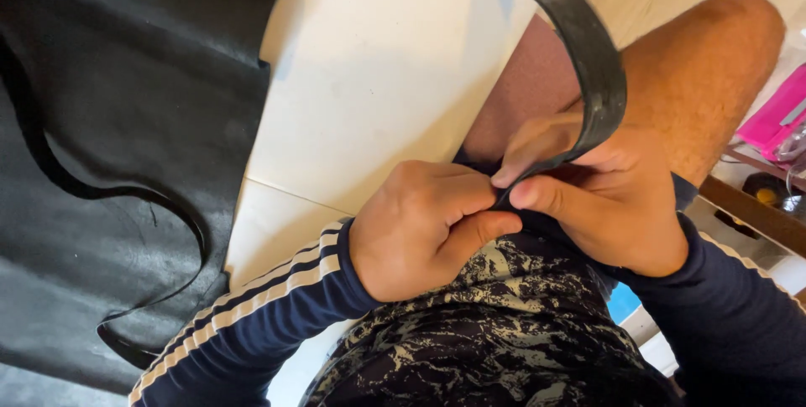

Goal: Finishing the edges of a leather strap using sandpaper

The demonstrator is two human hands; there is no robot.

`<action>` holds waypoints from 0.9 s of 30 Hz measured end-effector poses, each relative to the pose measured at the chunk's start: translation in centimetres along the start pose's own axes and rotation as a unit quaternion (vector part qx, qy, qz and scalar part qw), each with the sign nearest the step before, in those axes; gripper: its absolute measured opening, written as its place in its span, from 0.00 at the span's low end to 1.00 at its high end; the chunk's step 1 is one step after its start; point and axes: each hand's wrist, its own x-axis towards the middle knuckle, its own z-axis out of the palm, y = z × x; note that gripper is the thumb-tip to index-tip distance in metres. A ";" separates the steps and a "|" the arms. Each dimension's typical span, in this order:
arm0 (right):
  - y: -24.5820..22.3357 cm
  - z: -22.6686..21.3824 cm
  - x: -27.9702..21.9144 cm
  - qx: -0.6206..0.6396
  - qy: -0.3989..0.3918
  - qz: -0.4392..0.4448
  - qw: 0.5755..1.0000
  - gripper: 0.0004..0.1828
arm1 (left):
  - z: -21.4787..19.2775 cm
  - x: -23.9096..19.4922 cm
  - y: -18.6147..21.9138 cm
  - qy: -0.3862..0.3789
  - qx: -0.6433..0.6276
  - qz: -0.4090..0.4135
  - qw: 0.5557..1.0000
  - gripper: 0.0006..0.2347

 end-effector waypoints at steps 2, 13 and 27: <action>-0.3 0.9 -0.4 -0.003 0.031 0.006 1.000 0.09 | 0.4 -0.1 0.1 0.011 0.009 -0.003 1.000 0.12; 0.4 1.0 -0.2 0.028 0.033 -0.011 0.999 0.05 | 0.2 -0.2 0.3 0.067 0.057 -0.037 0.995 0.14; -1.2 0.6 0.7 0.041 0.071 -0.011 0.997 0.10 | 0.7 -0.1 0.5 -0.002 0.049 -0.019 0.999 0.16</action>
